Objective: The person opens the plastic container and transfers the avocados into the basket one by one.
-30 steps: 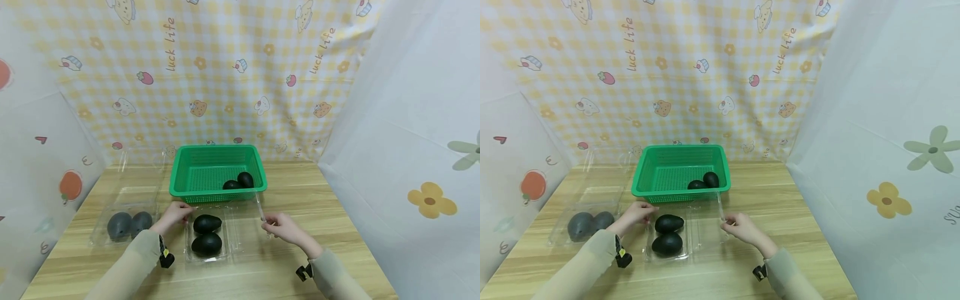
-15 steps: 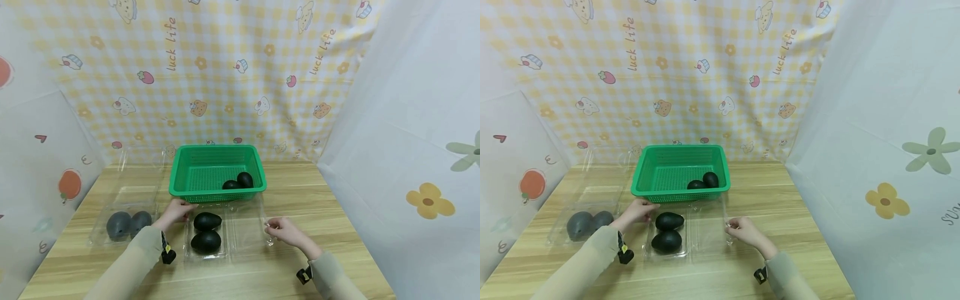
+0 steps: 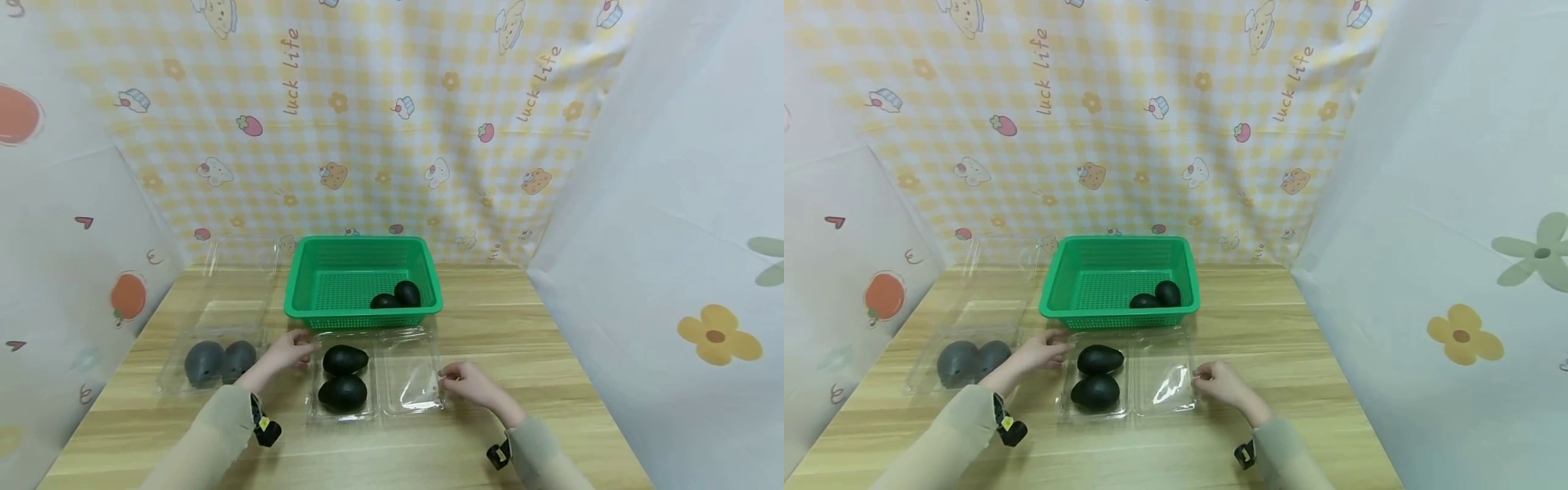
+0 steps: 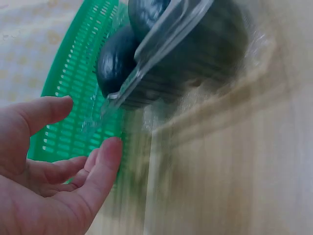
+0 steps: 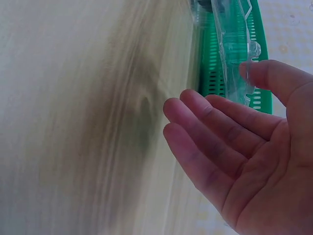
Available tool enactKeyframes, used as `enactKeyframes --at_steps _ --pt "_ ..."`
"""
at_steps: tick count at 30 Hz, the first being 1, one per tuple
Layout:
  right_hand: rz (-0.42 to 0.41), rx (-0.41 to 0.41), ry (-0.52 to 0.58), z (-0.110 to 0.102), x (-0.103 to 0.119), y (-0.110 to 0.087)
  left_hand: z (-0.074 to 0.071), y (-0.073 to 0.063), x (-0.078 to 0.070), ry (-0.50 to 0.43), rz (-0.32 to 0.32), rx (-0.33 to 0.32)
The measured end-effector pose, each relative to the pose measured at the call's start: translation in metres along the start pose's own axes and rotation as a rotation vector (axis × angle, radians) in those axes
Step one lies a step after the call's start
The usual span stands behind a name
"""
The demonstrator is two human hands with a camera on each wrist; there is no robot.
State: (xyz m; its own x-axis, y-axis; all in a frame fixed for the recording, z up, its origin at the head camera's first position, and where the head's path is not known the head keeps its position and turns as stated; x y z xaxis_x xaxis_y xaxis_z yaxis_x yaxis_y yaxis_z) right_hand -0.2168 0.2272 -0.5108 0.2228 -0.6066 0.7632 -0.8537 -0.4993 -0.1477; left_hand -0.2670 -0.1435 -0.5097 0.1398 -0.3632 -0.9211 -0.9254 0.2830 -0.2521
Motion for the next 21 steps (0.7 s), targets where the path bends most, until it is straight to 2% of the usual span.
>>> enactKeyframes --at_steps 8,17,21 --pt "0.01 0.008 0.013 0.006 -0.009 0.003 0.011 -0.021 0.004 -0.01 0.019 0.025" --pt "0.069 -0.015 0.074 0.013 -0.015 0.004 0.023 -0.034 0.012 -0.143 0.018 0.057" --pt "0.098 -0.038 0.094 0.016 -0.018 0.004 0.026 -0.04 0.015 -0.127 0.013 0.056"
Point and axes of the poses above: each hand's wrist, its own y-axis towards the middle knuckle, its own z-axis out of the palm, x = y × z, the point moved 5 cm from there along y, towards the middle knuckle, and after that the axes turned 5 degrees about x, right-handed, at the moved point
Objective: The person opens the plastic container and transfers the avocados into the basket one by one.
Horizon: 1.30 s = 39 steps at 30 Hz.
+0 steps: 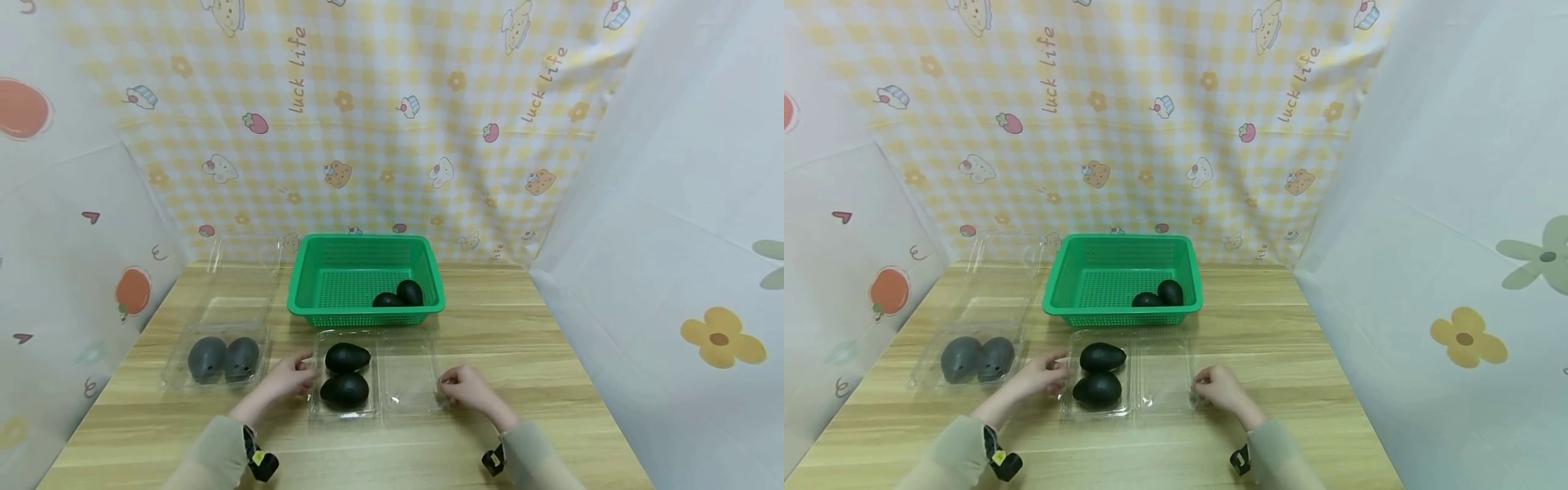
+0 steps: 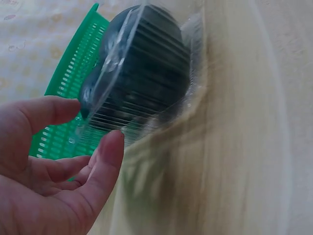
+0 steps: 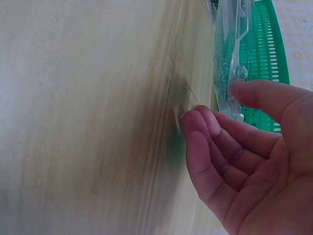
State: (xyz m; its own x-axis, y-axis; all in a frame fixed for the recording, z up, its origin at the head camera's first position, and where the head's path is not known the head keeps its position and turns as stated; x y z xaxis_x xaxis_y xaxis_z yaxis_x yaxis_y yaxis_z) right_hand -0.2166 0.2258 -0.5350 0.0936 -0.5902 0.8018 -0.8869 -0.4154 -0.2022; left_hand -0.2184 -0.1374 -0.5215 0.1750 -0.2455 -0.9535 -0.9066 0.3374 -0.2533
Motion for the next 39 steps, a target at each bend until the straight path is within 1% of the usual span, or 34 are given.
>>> enactKeyframes --at_steps 2,5,12,16,20,24,32,39 --pt "0.01 -0.009 0.0 0.001 -0.001 0.001 0.001 -0.002 0.003 -0.009 -0.015 -0.012" --pt "0.015 -0.015 0.001 0.002 0.0 0.001 0.001 -0.003 0.007 -0.024 -0.011 -0.032" --pt "-0.021 -0.024 -0.022 0.001 0.004 0.0 0.0 -0.003 0.014 -0.113 -0.001 -0.068" --pt "0.014 -0.02 -0.027 0.001 0.003 0.001 -0.001 -0.001 0.016 -0.155 -0.005 -0.081" --pt "0.03 -0.01 -0.034 0.0 0.002 0.005 -0.001 0.0 0.016 -0.19 -0.006 -0.085" --pt "0.029 -0.002 -0.054 -0.001 0.002 0.009 -0.002 0.001 0.015 -0.195 -0.006 -0.086" --pt "0.057 -0.003 -0.1 -0.004 0.0 0.015 -0.006 0.008 0.013 -0.186 -0.018 -0.082" --pt "0.062 -0.013 -0.169 -0.004 0.0 0.019 -0.01 0.012 0.013 -0.197 -0.026 -0.075"
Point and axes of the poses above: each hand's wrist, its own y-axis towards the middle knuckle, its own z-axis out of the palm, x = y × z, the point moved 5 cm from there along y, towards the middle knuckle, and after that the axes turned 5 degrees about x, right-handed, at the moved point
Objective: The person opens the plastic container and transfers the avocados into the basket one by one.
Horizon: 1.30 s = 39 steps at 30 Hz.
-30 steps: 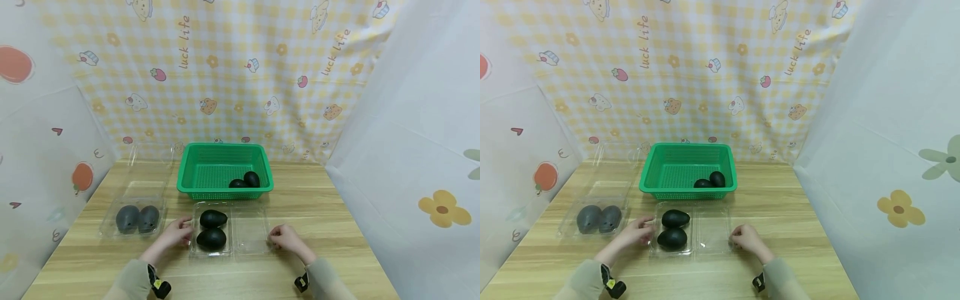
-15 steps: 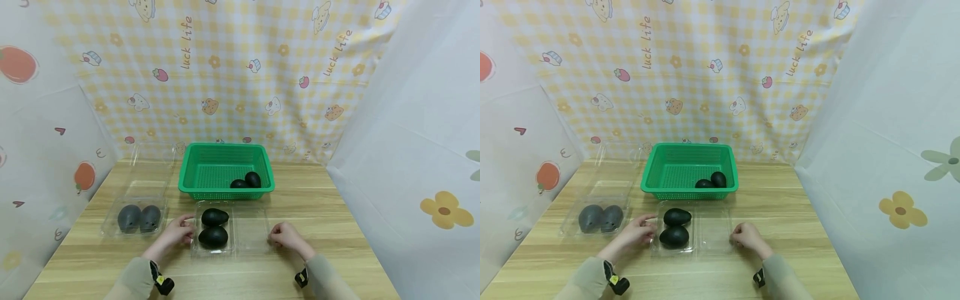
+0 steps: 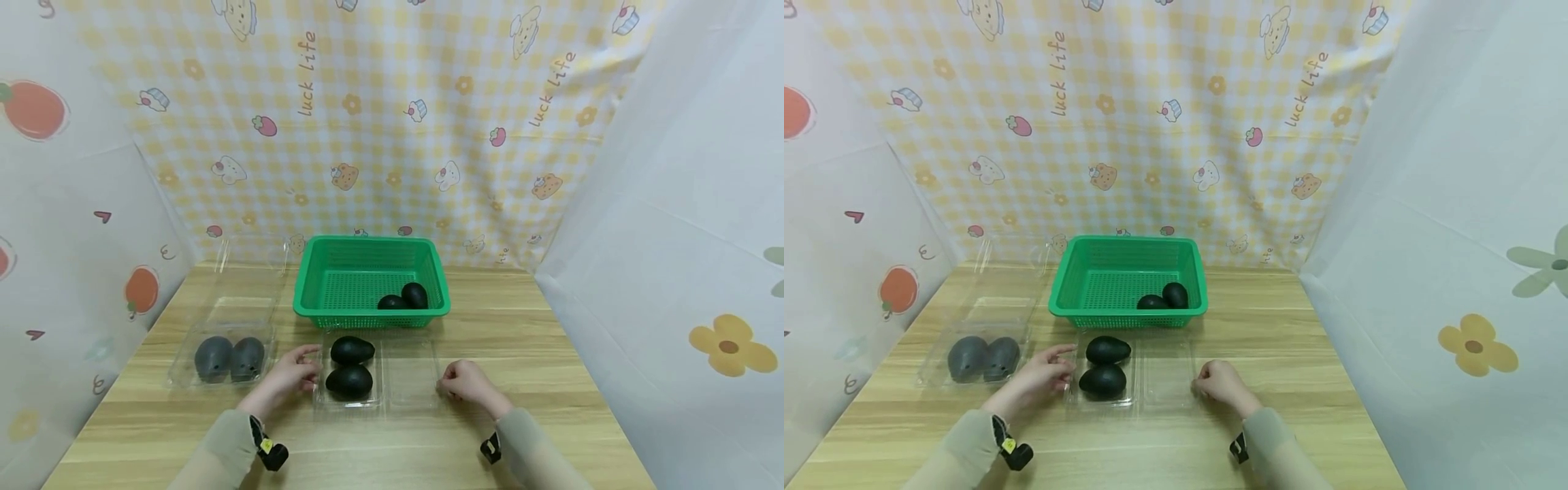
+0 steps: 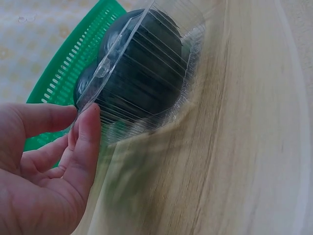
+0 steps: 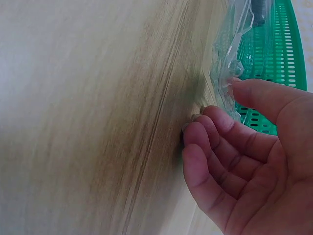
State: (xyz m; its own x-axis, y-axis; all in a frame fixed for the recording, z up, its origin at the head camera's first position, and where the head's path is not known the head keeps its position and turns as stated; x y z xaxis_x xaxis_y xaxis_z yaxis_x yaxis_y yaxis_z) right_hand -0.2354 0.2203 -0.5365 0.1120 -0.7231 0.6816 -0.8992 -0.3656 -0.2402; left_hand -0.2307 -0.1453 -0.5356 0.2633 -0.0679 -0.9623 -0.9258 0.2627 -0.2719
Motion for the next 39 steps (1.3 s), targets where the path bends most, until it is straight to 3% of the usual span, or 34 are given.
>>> enactKeyframes --at_steps 24,29,34,39 --pt "-0.012 -0.035 -0.089 -0.011 0.008 0.001 0.001 0.004 -0.002 -0.03 0.004 0.044" --pt "-0.058 -0.062 -0.097 -0.022 0.021 0.004 0.002 0.002 -0.003 -0.026 0.01 0.057" --pt "-0.156 -0.08 -0.143 -0.03 0.044 0.007 0.002 0.002 -0.004 -0.027 0.008 0.057" --pt "-0.203 -0.087 -0.178 -0.032 0.069 0.006 0.002 0.003 -0.003 -0.015 0.006 0.046"
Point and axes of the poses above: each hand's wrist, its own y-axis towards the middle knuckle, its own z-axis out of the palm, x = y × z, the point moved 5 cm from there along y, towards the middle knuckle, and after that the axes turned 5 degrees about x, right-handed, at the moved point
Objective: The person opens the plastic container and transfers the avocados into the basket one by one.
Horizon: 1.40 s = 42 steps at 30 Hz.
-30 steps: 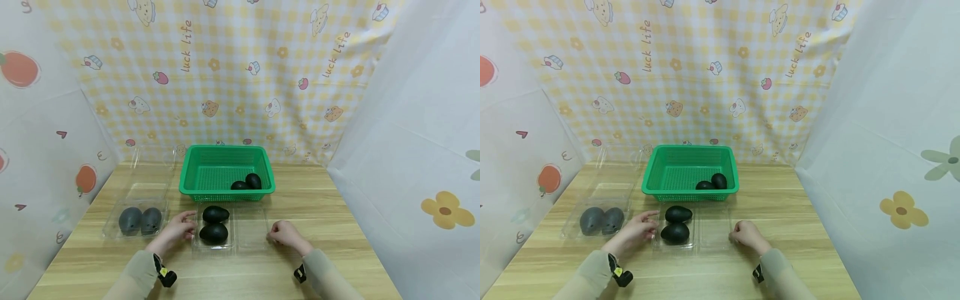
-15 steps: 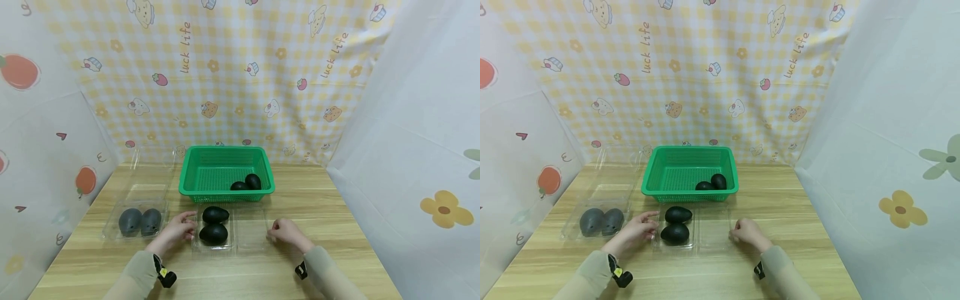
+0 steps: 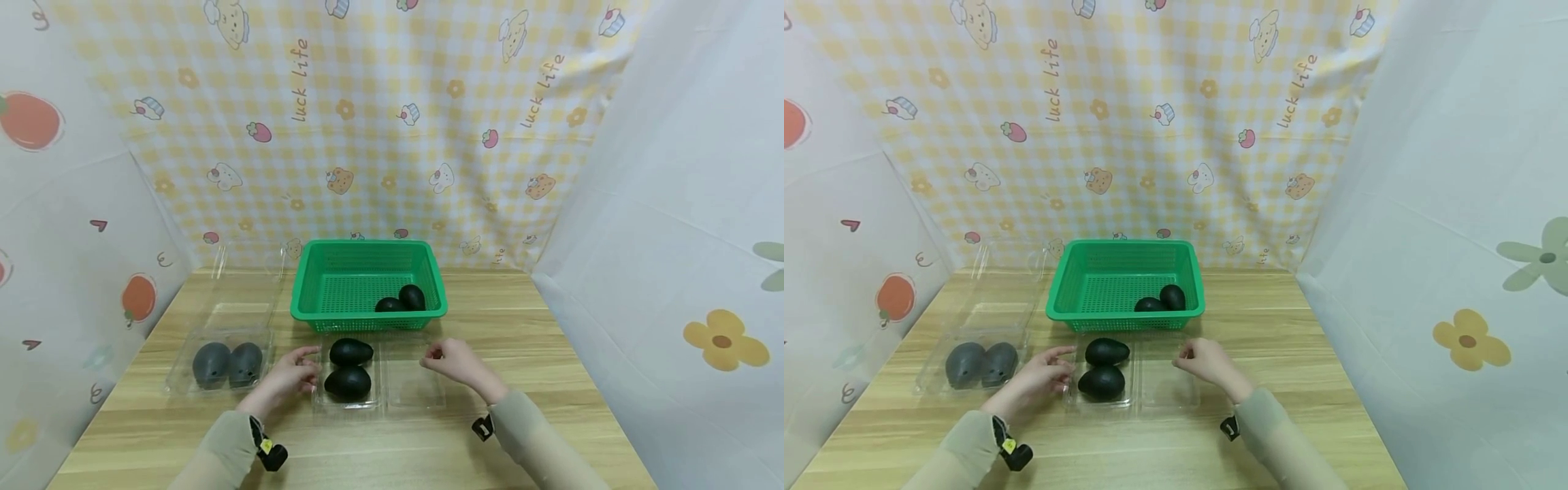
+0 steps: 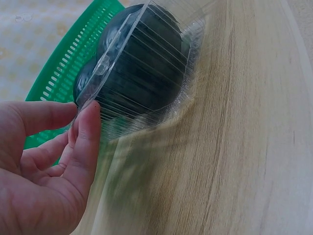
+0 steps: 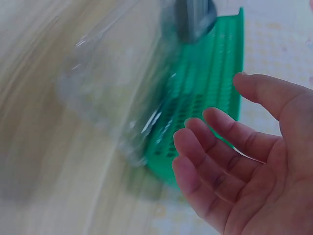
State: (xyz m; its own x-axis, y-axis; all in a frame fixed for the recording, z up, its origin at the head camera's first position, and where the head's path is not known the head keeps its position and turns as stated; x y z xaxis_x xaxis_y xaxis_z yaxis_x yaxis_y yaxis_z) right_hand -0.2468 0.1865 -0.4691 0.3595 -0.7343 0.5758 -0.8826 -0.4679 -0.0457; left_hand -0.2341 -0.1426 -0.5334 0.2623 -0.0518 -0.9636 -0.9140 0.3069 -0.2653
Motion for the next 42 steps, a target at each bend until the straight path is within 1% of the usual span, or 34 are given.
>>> enactKeyframes --at_steps 5,11,18,24,33,42 --pt "-0.041 0.016 0.011 0.0 0.025 0.004 0.0 0.0 0.002 -0.003 0.0 0.002" --pt "-0.123 0.038 0.033 0.003 0.051 0.011 -0.001 -0.001 0.001 -0.009 -0.001 0.002" --pt "-0.187 0.096 0.035 0.013 0.073 0.019 -0.001 0.0 0.001 -0.001 -0.003 -0.006" --pt "-0.205 0.129 0.033 0.025 0.084 0.026 -0.001 0.0 0.001 0.006 -0.003 0.002" --pt "-0.196 0.172 -0.013 0.045 0.092 0.034 0.001 -0.002 -0.001 0.0 0.004 0.022" --pt "-0.236 0.182 -0.046 0.059 0.1 0.041 0.0 -0.001 0.0 0.011 0.01 0.016"
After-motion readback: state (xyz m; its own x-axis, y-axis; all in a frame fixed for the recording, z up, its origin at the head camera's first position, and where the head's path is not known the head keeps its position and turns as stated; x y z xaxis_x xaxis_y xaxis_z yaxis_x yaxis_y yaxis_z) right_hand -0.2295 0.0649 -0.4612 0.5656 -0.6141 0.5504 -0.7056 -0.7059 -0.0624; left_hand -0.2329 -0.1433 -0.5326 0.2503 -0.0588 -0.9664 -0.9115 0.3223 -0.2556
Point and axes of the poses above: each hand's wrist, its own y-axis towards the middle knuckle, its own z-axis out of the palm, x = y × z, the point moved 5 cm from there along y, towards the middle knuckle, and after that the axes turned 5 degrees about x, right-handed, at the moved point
